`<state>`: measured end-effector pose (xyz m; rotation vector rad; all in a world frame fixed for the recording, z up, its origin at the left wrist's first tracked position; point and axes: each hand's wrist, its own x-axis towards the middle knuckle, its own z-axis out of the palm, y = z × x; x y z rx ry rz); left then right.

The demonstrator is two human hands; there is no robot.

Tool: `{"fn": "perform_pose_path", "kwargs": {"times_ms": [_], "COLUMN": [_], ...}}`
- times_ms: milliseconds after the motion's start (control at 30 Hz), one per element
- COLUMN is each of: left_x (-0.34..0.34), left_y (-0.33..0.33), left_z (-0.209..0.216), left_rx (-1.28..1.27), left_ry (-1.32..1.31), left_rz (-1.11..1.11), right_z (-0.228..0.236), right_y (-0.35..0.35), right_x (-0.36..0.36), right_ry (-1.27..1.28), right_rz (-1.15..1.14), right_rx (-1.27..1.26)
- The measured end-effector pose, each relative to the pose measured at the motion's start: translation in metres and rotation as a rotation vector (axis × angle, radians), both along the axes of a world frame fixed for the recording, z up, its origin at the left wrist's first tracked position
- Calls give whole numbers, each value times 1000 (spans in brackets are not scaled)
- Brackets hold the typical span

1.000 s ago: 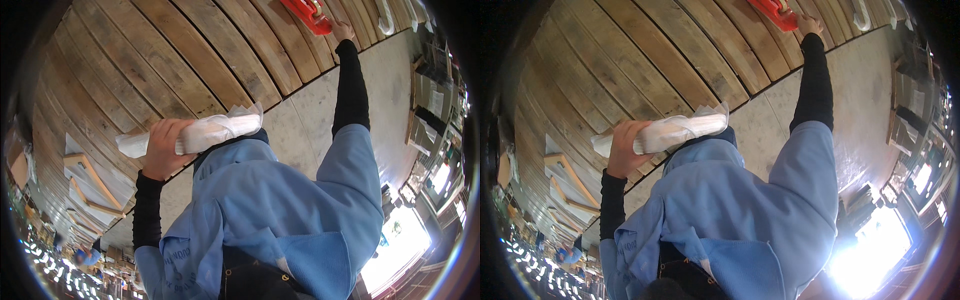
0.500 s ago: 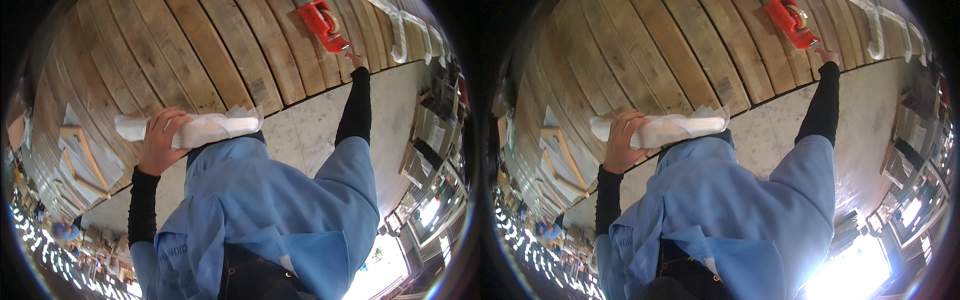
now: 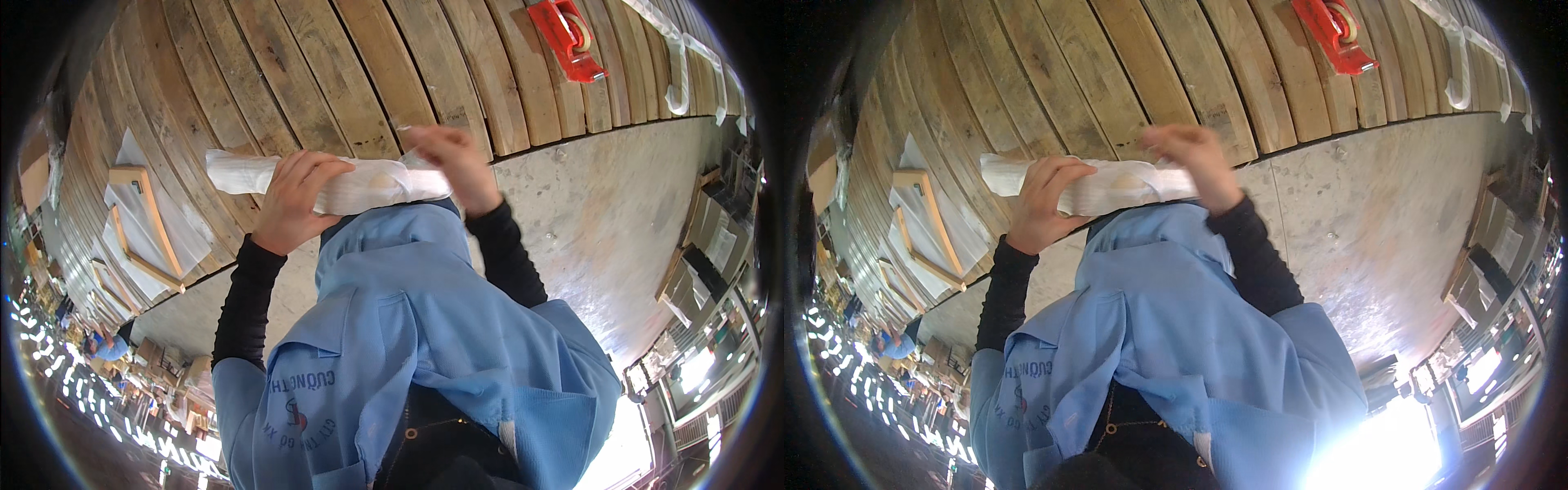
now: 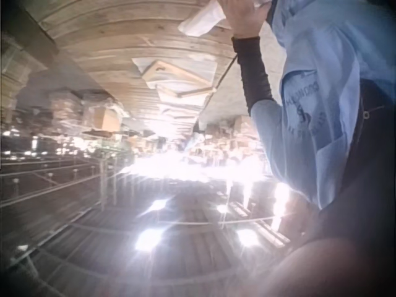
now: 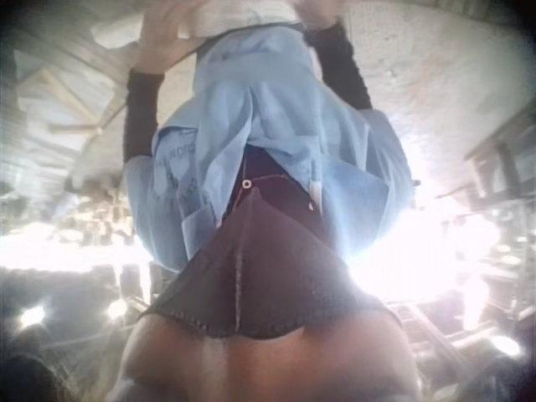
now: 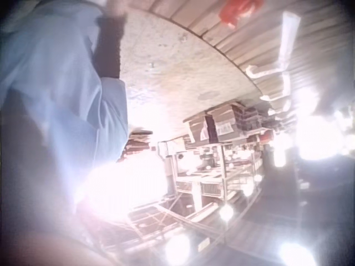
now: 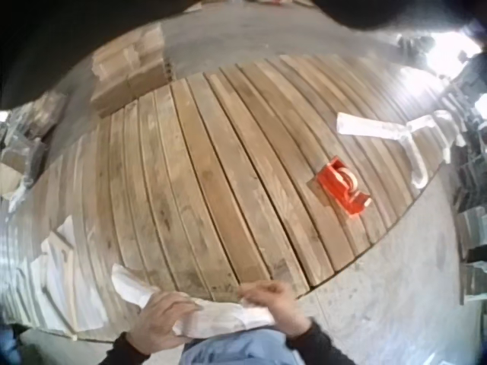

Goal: The person wraps wooden chair frames in bubble wrap and secures them with tape. They handle each frame individually, folding the protective material around the legs and corners, then sealing the package with adhesive tape.

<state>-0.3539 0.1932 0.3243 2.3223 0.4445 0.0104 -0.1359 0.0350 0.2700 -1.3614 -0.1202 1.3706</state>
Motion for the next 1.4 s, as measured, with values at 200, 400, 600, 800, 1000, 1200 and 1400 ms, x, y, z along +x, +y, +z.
{"fn": "perform_pose_path", "kwargs": {"times_ms": [200,400,600,800,1000,1200,1400], "left_x": [-11,-12,-17,1,57,156,182], "left_y": [-8,-7,-18,-6,26,110,114], "left_z": [-3,5,3,7,-15,-71,-104], "left_rx": [21,77,72,246,330,101,73], "left_ry": [-81,-78,-7,-51,122,567,-45], "left_rz": [-9,-139,-145,-183,-300,-496,152], "right_z": [23,11,-52,-117,-197,-251,-244], "right_y": [8,-22,-100,-157,-146,-111,-94], "right_x": [-65,-94,-62,68,231,341,373], "right_ry": [-1,-32,-605,-327,-436,-1274,-1007], "right_rz": [109,292,757,343,-496,-613,-639], "right_rx": [-89,-327,-308,-549,-401,-532,-257]}}
